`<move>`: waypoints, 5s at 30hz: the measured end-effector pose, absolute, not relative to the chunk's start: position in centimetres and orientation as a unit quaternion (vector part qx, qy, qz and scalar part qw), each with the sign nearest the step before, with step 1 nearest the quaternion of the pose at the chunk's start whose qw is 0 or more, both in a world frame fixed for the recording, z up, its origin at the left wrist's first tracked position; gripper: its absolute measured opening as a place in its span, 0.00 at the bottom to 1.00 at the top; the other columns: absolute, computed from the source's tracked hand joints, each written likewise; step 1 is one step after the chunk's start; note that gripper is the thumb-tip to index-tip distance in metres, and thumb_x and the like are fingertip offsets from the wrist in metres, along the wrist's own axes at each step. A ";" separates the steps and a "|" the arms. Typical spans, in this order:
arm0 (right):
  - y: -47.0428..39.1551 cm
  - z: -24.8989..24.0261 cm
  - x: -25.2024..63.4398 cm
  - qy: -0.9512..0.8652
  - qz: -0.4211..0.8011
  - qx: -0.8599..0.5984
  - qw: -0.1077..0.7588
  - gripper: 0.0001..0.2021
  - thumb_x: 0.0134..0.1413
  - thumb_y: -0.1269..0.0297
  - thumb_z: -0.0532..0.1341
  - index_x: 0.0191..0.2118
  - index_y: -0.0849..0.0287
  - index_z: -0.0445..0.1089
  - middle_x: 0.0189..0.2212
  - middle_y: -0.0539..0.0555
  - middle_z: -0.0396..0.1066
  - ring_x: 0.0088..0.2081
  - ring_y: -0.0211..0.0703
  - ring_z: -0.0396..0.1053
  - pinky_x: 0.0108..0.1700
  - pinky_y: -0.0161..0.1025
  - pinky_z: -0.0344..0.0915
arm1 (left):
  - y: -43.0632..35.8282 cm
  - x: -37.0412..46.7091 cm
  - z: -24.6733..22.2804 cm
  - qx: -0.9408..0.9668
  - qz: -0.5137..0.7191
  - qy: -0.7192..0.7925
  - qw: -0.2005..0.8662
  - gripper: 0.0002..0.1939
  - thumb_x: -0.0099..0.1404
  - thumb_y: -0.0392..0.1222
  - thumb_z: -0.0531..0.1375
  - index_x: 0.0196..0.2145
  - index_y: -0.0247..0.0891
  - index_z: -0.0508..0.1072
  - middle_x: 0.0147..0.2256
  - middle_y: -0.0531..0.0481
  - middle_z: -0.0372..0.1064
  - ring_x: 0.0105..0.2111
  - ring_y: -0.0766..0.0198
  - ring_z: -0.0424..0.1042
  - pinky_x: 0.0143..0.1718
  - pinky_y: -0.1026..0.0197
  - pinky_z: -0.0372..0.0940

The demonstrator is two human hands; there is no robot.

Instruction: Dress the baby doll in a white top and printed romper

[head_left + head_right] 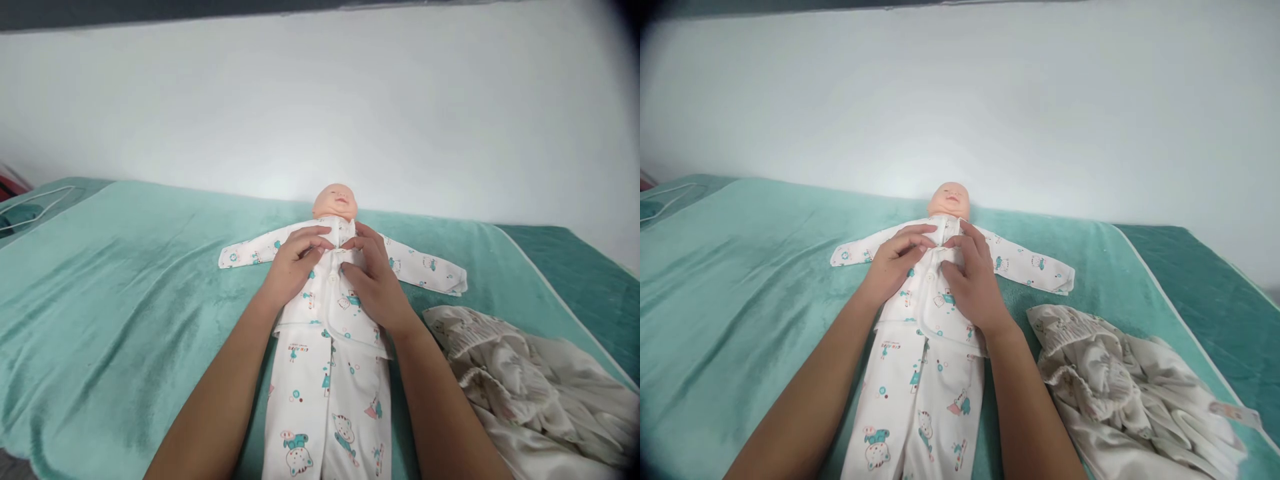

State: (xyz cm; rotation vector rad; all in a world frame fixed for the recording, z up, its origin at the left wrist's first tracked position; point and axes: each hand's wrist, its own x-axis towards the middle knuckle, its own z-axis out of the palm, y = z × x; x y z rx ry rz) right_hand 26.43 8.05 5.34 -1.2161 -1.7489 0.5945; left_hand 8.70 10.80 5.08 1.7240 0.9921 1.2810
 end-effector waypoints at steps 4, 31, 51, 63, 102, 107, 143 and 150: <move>8.3 5.4 26.5 -0.693 0.258 -0.477 0.475 0.10 0.54 0.68 0.58 0.43 0.50 0.65 0.64 0.53 0.57 0.67 0.49 0.53 0.67 0.57 0.48 | 10.8 8.6 5.3 0.689 0.494 0.387 0.362 0.11 0.67 0.35 0.55 0.37 0.43 0.78 0.55 0.50 0.71 0.60 0.56 0.64 0.60 0.50 0.59; 9.3 4.4 26.6 -0.578 0.340 -0.456 0.585 0.07 0.58 0.55 0.60 0.38 0.52 0.67 0.61 0.54 0.63 0.55 0.51 0.68 0.50 0.50 0.68 | 10.2 7.9 6.2 0.731 0.446 0.347 0.383 0.08 0.66 0.37 0.58 0.35 0.44 0.78 0.60 0.51 0.66 0.64 0.53 0.59 0.66 0.45 0.54; 8.0 6.0 27.0 -0.736 0.262 -0.397 0.482 0.12 0.62 0.61 0.61 0.27 0.49 0.77 0.61 0.46 0.67 0.63 0.53 0.61 0.66 0.57 0.56 | 10.2 6.1 7.0 0.770 0.334 0.316 0.443 0.05 0.65 0.42 0.63 0.30 0.42 0.74 0.66 0.53 0.58 0.70 0.49 0.45 0.65 0.43 0.53; 8.1 6.2 27.5 -0.771 0.281 -0.371 0.435 0.13 0.63 0.60 0.61 0.28 0.48 0.78 0.64 0.42 0.63 0.66 0.53 0.55 0.68 0.56 0.51 | 10.1 6.1 7.0 0.766 0.322 0.325 0.452 0.02 0.62 0.39 0.64 0.31 0.42 0.74 0.66 0.51 0.57 0.70 0.43 0.45 0.55 0.45 0.65; 7.9 5.7 27.0 -0.746 0.243 -0.418 0.457 0.04 0.62 0.59 0.61 0.39 0.50 0.72 0.65 0.51 0.60 0.67 0.50 0.55 0.68 0.54 0.52 | 10.5 6.7 6.2 0.813 0.337 0.303 0.365 0.05 0.64 0.41 0.64 0.38 0.48 0.79 0.66 0.55 0.57 0.69 0.50 0.48 0.68 0.41 0.51; 7.9 5.7 26.9 -0.730 0.257 -0.423 0.472 0.07 0.62 0.60 0.62 0.32 0.52 0.68 0.64 0.51 0.63 0.66 0.51 0.57 0.65 0.55 0.55 | 10.5 6.8 6.1 0.797 0.364 0.303 0.376 0.03 0.65 0.44 0.63 0.35 0.44 0.76 0.64 0.51 0.61 0.68 0.51 0.51 0.67 0.42 0.52; 8.5 5.5 27.0 -0.611 0.313 -0.512 0.516 0.15 0.55 0.64 0.63 0.49 0.48 0.76 0.62 0.50 0.65 0.62 0.51 0.63 0.64 0.54 0.59 | 10.6 8.8 5.1 0.700 0.483 0.443 0.284 0.15 0.65 0.45 0.63 0.49 0.46 0.74 0.49 0.48 0.64 0.55 0.58 0.65 0.59 0.55 0.59; 8.7 5.2 27.0 -0.605 0.312 -0.501 0.535 0.09 0.57 0.64 0.61 0.44 0.50 0.73 0.60 0.51 0.67 0.58 0.48 0.65 0.60 0.50 0.61 | 10.9 8.7 4.7 0.701 0.490 0.445 0.265 0.15 0.65 0.39 0.60 0.50 0.45 0.73 0.48 0.48 0.64 0.54 0.58 0.65 0.59 0.55 0.59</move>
